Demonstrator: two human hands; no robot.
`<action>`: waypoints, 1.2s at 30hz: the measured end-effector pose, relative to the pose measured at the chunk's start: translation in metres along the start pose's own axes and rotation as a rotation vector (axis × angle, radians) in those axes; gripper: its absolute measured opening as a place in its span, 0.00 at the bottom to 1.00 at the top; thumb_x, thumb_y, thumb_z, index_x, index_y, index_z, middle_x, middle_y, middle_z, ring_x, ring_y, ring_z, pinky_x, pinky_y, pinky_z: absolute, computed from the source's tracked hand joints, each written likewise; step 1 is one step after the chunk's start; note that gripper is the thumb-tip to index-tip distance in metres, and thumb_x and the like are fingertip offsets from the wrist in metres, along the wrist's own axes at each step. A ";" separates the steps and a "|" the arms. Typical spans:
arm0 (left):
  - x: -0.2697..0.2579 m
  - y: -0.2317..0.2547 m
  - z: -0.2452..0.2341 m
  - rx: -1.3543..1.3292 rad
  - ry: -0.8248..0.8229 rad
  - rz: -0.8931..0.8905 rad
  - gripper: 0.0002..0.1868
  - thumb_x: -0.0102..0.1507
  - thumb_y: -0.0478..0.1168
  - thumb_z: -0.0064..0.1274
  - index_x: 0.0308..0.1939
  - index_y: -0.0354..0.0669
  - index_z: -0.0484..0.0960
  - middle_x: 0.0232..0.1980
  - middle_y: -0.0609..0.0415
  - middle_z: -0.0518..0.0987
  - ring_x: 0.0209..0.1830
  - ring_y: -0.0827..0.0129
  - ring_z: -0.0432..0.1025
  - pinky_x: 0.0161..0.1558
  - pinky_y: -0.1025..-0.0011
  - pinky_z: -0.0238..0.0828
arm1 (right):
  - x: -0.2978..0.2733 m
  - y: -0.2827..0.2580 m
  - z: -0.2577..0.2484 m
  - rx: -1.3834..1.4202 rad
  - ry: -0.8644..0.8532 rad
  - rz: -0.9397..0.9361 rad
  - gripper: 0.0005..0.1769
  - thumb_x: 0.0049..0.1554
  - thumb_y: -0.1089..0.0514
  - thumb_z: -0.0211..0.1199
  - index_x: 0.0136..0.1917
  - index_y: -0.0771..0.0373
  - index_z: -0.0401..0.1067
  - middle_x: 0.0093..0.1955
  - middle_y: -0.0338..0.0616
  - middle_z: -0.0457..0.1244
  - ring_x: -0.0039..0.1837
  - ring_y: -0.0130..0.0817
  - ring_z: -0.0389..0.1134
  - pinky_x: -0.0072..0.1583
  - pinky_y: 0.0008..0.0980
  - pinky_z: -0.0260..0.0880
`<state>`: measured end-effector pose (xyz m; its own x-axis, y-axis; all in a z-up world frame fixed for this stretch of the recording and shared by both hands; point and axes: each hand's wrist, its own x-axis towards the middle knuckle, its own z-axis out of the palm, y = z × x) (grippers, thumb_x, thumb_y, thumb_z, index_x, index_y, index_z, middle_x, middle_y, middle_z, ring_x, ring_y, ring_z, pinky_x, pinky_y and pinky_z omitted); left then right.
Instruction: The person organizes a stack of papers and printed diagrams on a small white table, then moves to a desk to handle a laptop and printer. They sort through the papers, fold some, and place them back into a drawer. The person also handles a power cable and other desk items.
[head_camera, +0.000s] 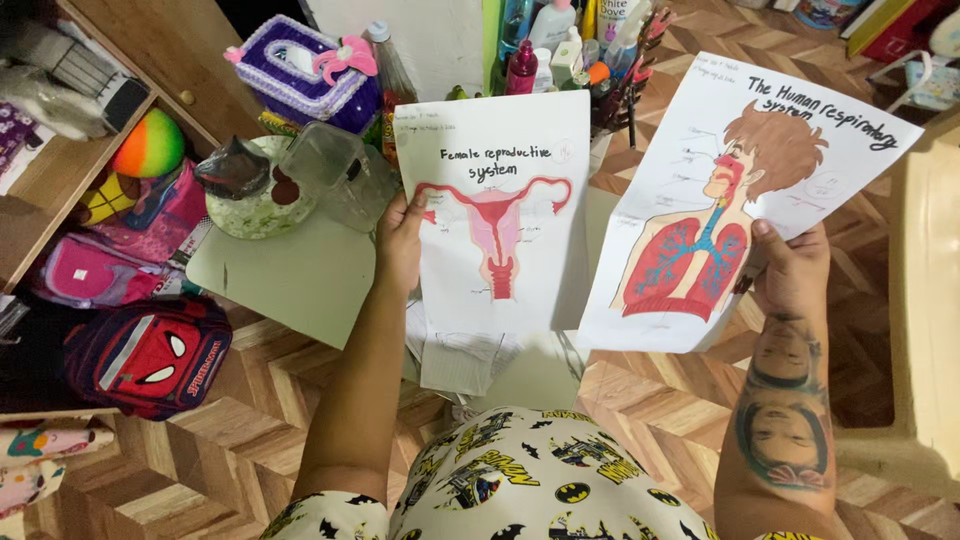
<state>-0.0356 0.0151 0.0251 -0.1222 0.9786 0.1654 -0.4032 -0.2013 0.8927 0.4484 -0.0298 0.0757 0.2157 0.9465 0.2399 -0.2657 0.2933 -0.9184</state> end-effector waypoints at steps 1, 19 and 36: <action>-0.001 0.000 0.001 0.001 0.001 0.007 0.14 0.73 0.44 0.50 0.57 0.41 0.82 0.53 0.60 0.83 0.52 0.78 0.73 0.57 0.74 0.69 | 0.002 0.002 0.001 -0.044 -0.009 0.011 0.19 0.65 0.69 0.59 0.68 0.63 0.67 0.63 0.42 0.68 0.60 0.29 0.70 0.60 0.29 0.73; -0.036 -0.018 0.047 0.188 0.090 -0.071 0.22 0.65 0.38 0.56 0.61 0.36 0.73 0.57 0.54 0.80 0.55 0.74 0.73 0.58 0.73 0.69 | 0.018 0.082 0.150 -0.328 -0.119 -0.030 0.15 0.57 0.63 0.63 0.53 0.57 0.60 0.44 0.30 0.65 0.43 0.13 0.65 0.44 0.19 0.66; 0.143 0.046 -0.189 -0.079 0.490 0.119 0.16 0.72 0.38 0.47 0.61 0.31 0.74 0.57 0.47 0.80 0.54 0.65 0.74 0.57 0.66 0.71 | 0.097 0.156 0.395 -0.547 -0.203 -0.197 0.22 0.71 0.48 0.52 0.68 0.68 0.65 0.65 0.51 0.62 0.64 0.36 0.63 0.67 0.31 0.63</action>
<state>-0.2431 0.1374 0.0105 -0.5747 0.8177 0.0312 -0.4257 -0.3314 0.8420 0.0572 0.1606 0.0802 0.0137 0.9039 0.4275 0.2931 0.4052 -0.8660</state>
